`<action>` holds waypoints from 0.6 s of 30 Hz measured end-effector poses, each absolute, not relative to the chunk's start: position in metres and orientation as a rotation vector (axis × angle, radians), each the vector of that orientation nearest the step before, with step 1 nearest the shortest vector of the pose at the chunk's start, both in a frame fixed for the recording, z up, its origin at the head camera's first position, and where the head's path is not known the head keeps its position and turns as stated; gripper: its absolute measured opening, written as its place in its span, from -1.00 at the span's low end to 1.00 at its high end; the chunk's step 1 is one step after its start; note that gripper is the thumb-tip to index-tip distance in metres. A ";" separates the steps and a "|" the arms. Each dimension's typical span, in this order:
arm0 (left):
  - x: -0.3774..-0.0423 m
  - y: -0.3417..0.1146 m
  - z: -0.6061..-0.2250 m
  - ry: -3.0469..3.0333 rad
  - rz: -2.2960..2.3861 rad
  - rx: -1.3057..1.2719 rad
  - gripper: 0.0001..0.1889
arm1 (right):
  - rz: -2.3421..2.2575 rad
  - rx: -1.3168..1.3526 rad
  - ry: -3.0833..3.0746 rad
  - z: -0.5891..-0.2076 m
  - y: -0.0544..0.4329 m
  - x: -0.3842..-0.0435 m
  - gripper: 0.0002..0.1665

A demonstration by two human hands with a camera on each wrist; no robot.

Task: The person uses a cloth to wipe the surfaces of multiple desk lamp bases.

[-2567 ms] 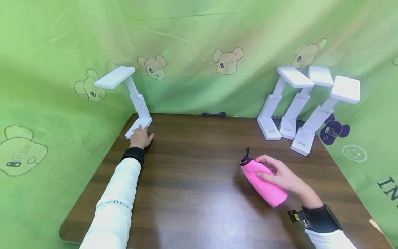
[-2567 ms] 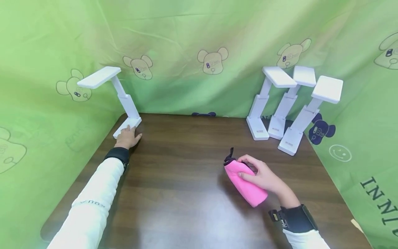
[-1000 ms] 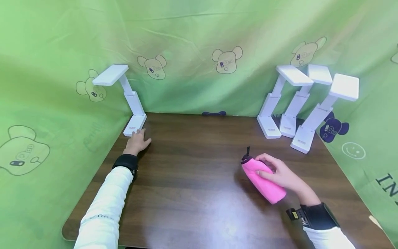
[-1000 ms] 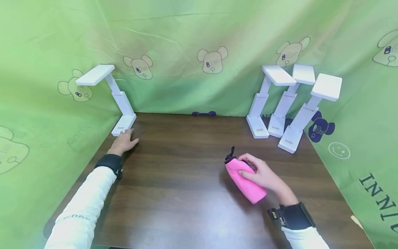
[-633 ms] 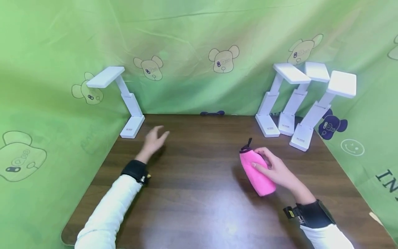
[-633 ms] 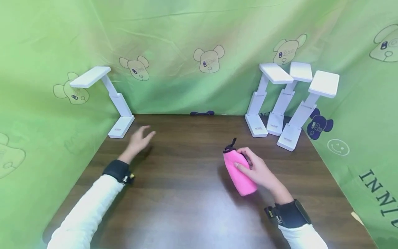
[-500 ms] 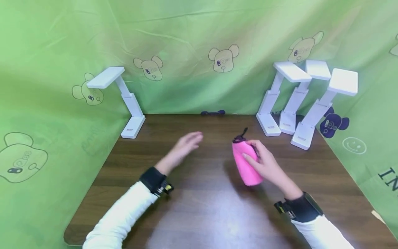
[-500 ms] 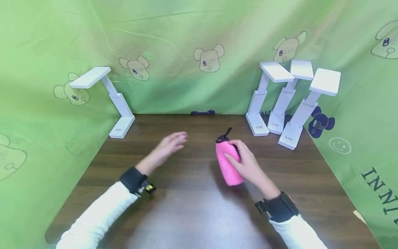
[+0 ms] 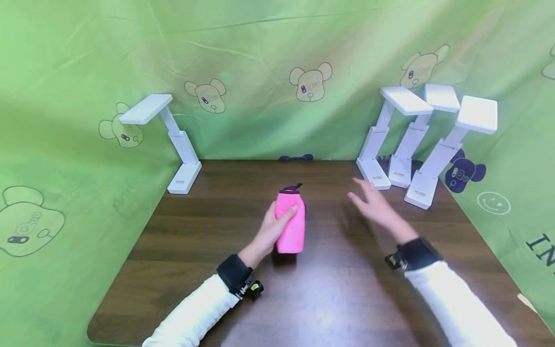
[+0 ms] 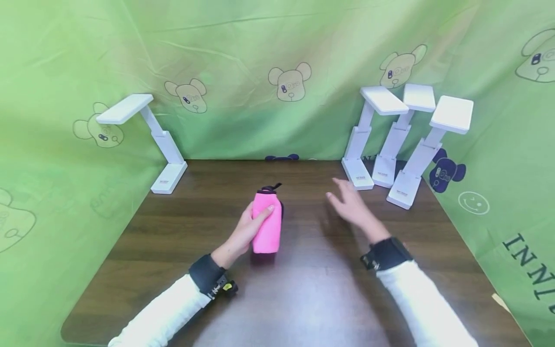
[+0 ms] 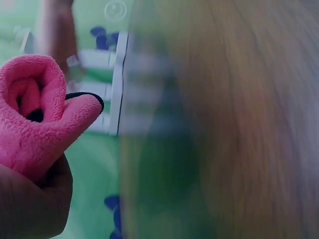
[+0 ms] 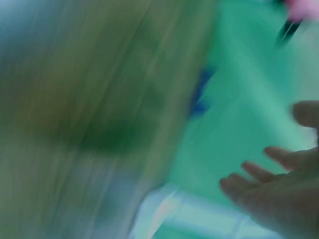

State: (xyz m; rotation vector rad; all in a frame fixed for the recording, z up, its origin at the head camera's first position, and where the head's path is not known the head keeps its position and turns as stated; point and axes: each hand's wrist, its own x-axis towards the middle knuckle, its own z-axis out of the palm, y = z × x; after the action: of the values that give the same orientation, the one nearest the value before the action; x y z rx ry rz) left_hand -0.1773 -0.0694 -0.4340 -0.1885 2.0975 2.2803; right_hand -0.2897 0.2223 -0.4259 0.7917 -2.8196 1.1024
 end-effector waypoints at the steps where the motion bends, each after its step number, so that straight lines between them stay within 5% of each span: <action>1: -0.176 -0.076 -0.432 2.122 2.271 -0.208 -0.46 | 1.004 0.749 -2.885 -0.429 0.235 -0.304 -0.24; 7: -0.174 -0.101 -0.438 2.204 2.270 -0.256 -0.46 | 0.449 0.724 -3.034 -0.458 0.288 -0.357 -0.28; 18: -0.163 -0.118 -0.431 2.238 2.284 -0.330 -0.41 | 0.564 0.954 -3.038 -0.475 0.285 -0.345 -0.38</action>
State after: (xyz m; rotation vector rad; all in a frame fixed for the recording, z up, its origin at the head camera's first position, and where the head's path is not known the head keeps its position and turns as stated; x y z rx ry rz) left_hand -0.1628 -0.1184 -0.4313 -0.3303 2.2377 2.2835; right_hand -0.3449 0.2855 -0.4747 0.9542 -3.0382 0.5643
